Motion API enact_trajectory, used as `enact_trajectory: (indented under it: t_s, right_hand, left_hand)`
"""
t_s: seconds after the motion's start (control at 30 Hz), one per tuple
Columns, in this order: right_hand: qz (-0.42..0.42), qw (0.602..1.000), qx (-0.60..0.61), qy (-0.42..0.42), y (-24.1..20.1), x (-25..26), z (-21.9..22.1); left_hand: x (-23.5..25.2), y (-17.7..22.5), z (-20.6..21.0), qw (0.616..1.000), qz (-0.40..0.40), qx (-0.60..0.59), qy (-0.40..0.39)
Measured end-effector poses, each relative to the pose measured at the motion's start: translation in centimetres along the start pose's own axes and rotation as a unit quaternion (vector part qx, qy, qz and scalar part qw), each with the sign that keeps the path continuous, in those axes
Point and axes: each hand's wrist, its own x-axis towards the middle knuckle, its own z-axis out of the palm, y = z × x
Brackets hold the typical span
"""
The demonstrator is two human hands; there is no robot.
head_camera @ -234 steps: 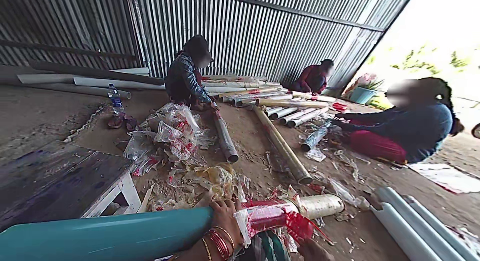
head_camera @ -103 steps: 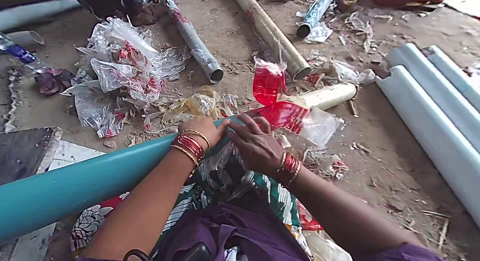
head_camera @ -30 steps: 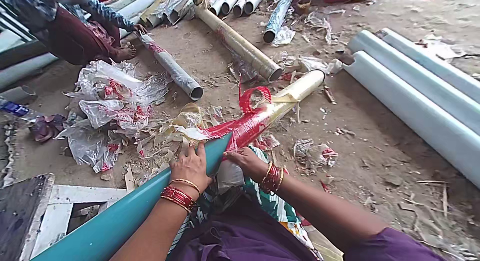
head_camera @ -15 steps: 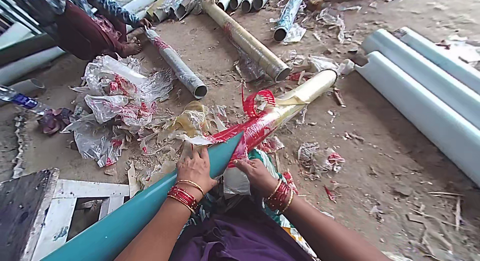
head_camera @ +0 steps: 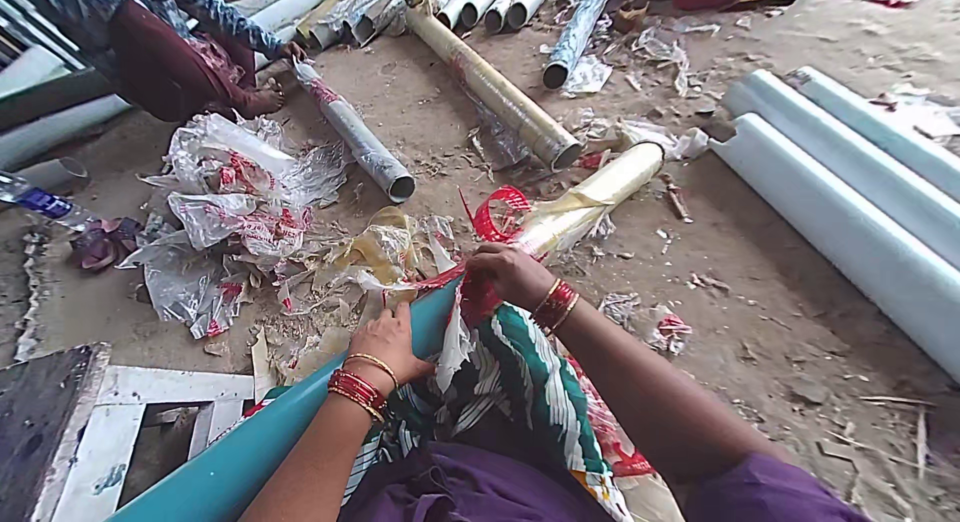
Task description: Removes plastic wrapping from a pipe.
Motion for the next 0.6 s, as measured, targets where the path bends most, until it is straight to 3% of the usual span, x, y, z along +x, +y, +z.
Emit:
enact_trajectory:
  t_s: [0.1, 0.47, 0.6]
  right_hand:
    - [-0.001, 1.0, 0.004, 0.008, -0.1, 0.6, 0.4]
    - [-0.024, 0.987, 0.007, 0.159, -0.4, -1.3, 1.7]
    - [0.007, 0.996, -0.013, 0.089, -0.6, -0.9, 0.7]
  left_hand:
    - [0.3, -0.1, -0.1, 1.0, 0.003, -0.008, -0.007]
    - [0.4, -0.3, 0.2, 1.0, 0.003, -0.015, 0.002]
    - [0.9, -0.9, 0.2, 0.999, 0.017, -0.049, 0.01]
